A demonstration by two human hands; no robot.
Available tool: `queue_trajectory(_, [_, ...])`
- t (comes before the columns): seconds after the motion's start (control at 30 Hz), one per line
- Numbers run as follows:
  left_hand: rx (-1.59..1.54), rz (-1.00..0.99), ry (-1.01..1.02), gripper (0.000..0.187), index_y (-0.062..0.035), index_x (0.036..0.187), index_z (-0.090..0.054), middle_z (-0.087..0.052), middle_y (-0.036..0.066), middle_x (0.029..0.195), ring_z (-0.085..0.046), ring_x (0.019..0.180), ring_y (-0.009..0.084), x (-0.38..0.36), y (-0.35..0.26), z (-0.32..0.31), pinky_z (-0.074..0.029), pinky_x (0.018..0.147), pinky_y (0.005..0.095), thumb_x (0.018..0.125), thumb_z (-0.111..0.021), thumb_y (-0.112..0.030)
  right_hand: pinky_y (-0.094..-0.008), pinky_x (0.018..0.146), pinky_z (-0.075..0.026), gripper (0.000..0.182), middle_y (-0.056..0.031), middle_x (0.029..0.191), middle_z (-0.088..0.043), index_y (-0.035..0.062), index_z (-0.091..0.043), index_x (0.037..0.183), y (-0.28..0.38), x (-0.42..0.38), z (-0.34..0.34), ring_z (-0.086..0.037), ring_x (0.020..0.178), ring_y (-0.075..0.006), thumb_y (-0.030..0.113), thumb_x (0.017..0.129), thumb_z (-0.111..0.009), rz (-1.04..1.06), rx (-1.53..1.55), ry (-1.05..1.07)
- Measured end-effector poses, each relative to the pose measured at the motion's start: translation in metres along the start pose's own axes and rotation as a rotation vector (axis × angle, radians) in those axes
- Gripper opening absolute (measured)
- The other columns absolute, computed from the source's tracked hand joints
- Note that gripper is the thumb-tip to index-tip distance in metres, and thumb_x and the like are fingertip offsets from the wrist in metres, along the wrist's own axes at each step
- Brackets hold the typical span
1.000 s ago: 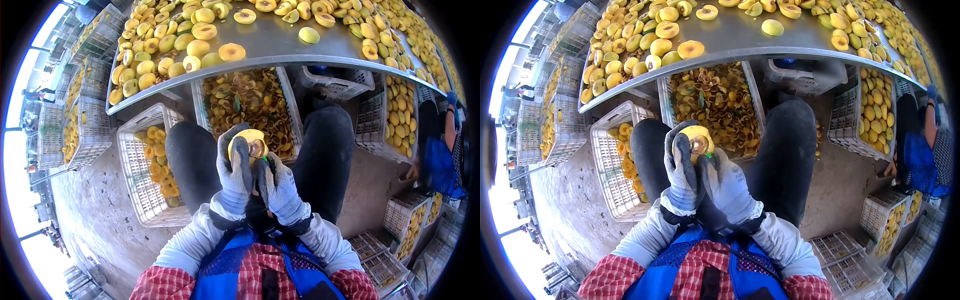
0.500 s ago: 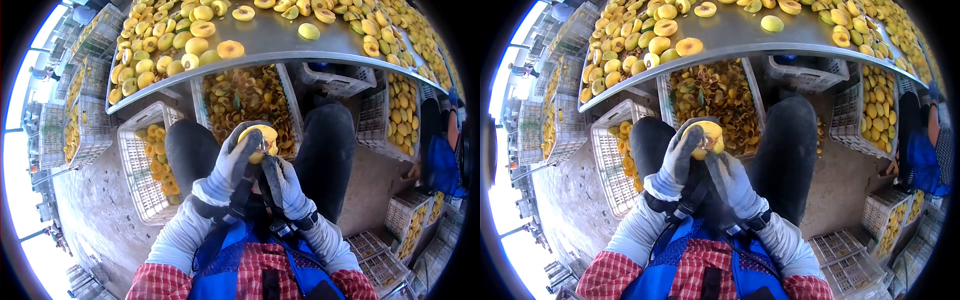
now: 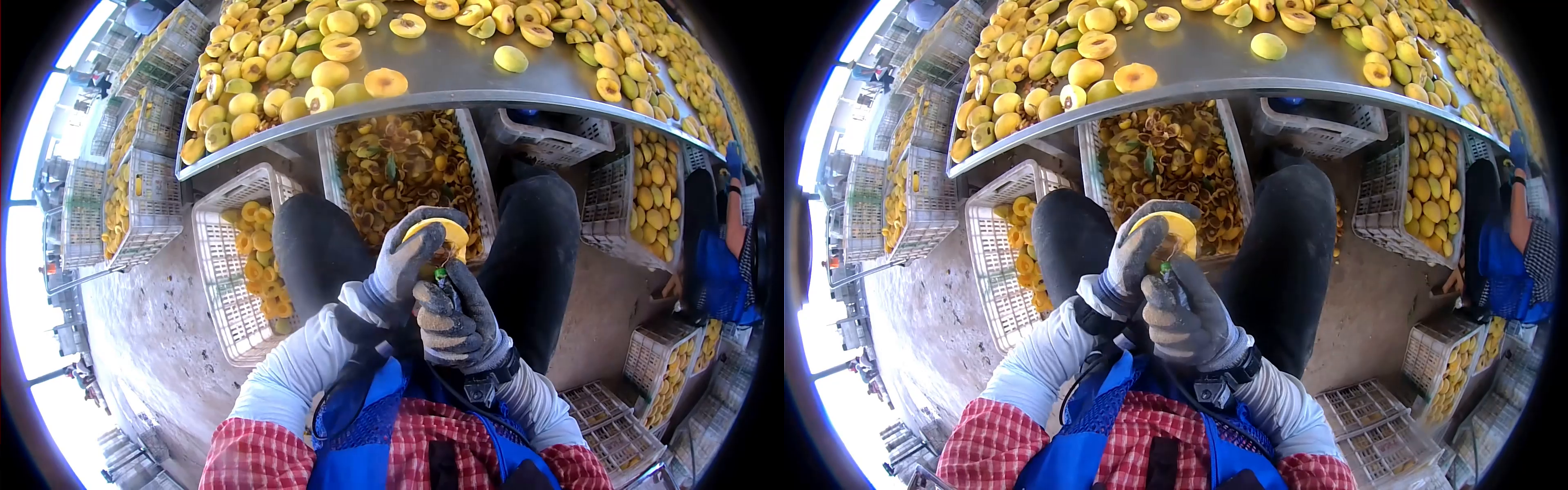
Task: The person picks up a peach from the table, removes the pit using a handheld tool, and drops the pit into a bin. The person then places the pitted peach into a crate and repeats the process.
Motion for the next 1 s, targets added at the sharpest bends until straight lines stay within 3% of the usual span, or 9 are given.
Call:
queue_trajectory(0.3, [-0.794,0.157,-0.389,0.038,-0.0036,0.097,-0.058,-0.062,0.009,0.082,-0.061,0.072,0.0203,-0.019,0.022,0.032,-0.052,0.069,0.0338,0.09,-0.054,-0.041,-0.0189,0.029,-0.029,0.054,0.001,0.051,-0.04,0.0078,-0.049,0.08,0.025,0.008,0.032,-0.035,0.033,-0.0063,0.059,0.092,-0.038,0.132,-0.758,-0.337])
queue_trajectory(0.4, [-0.558,0.095,-0.591,0.034,-0.0016,0.1,-0.056,-0.062,0.011,0.089,-0.061,0.081,0.0192,-0.048,0.015,0.095,-0.052,0.071,0.0329,0.09,-0.058,-0.034,-0.0194,0.032,-0.029,0.052,0.0013,0.051,-0.039,0.008,-0.051,0.08,0.044,0.005,0.043,-0.035,0.036,-0.0064,0.057,0.093,-0.039,0.164,-0.538,-0.276])
queue_trajectory(0.43, [0.232,-0.231,-0.734,0.033,-0.0005,0.105,-0.056,-0.061,0.012,0.094,-0.061,0.085,0.0206,-0.065,-0.016,0.132,-0.051,0.073,0.0327,0.089,-0.06,-0.028,-0.0207,0.033,-0.024,0.048,0.0035,0.052,-0.036,0.0105,-0.054,0.08,0.046,0.002,0.043,-0.031,0.038,-0.0068,0.055,0.094,-0.042,0.175,-0.507,-0.335])
queue_trajectory(0.5, [0.625,-0.573,-0.842,0.037,0.0006,0.114,-0.054,-0.06,0.015,0.104,-0.06,0.091,0.0241,-0.088,-0.063,0.162,-0.05,0.079,0.033,0.086,-0.065,-0.02,-0.0205,0.033,-0.024,0.049,0.0039,0.052,-0.036,0.0106,-0.055,0.08,0.042,-0.003,0.044,-0.031,0.038,-0.0067,0.056,0.093,-0.041,0.113,-0.461,-0.328])
queue_trajectory(0.53, [0.211,-0.564,-0.861,0.043,0.0006,0.119,-0.053,-0.059,0.016,0.109,-0.06,0.094,0.0262,-0.096,-0.075,0.192,-0.049,0.083,0.0335,0.083,-0.067,-0.018,-0.0204,0.033,-0.023,0.049,0.0041,0.053,-0.036,0.0106,-0.055,0.081,0.041,-0.002,0.043,-0.031,0.038,-0.0066,0.056,0.093,-0.041,0.082,-0.448,-0.315])
queue_trajectory(0.6, [1.267,-0.395,-0.974,0.051,-0.0002,0.124,-0.05,-0.057,0.019,0.112,-0.058,0.1,0.0276,-0.111,-0.101,0.268,-0.049,0.086,0.0346,0.081,-0.07,-0.021,-0.0196,0.033,-0.028,0.051,0.0035,0.051,-0.037,0.0097,-0.058,0.081,0.036,0.002,0.038,-0.036,0.038,-0.0066,0.055,0.094,-0.039,0.024,-0.416,-0.279])
queue_trajectory(0.67, [1.324,-0.015,-1.019,0.053,0.0004,0.125,-0.05,-0.056,0.017,0.114,-0.056,0.105,0.0258,-0.097,-0.113,0.287,-0.048,0.086,0.0331,0.081,-0.07,-0.021,-0.0197,0.033,-0.027,0.051,0.0031,0.051,-0.038,0.0093,-0.058,0.081,0.036,0.009,0.033,-0.035,0.037,-0.0068,0.055,0.095,-0.038,-0.001,-0.397,-0.272])
queue_trajectory(0.8, [1.279,-0.377,-0.599,0.035,-0.0057,0.108,-0.063,-0.066,0.008,0.095,-0.063,0.078,0.0166,0.023,-0.161,0.173,-0.049,0.069,0.0296,0.079,-0.072,-0.022,-0.0202,0.033,-0.026,0.051,0.0019,0.052,-0.039,0.0085,-0.056,0.084,0.048,0.019,0.038,-0.033,0.036,-0.0077,0.055,0.094,-0.039,0.028,-0.491,-0.378])
queue_trajectory(1.0, [1.958,0.085,-0.291,0.068,-0.009,0.121,-0.047,-0.061,0.017,0.11,-0.059,0.103,0.0333,0.181,-0.161,0.179,-0.046,0.084,0.0407,0.073,-0.069,-0.051,-0.0205,0.033,-0.024,0.049,0.0026,0.052,-0.039,0.0092,-0.056,0.084,0.076,0.01,0.042,-0.03,0.035,-0.0071,0.054,0.095,-0.039,0.152,-0.46,-0.469])
Point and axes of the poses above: each hand's wrist, its own x-axis towards the middle knuckle, its own z-axis out of the back of the hand, y = z × x, the point moved 7 cm from there along x, towards the middle knuckle
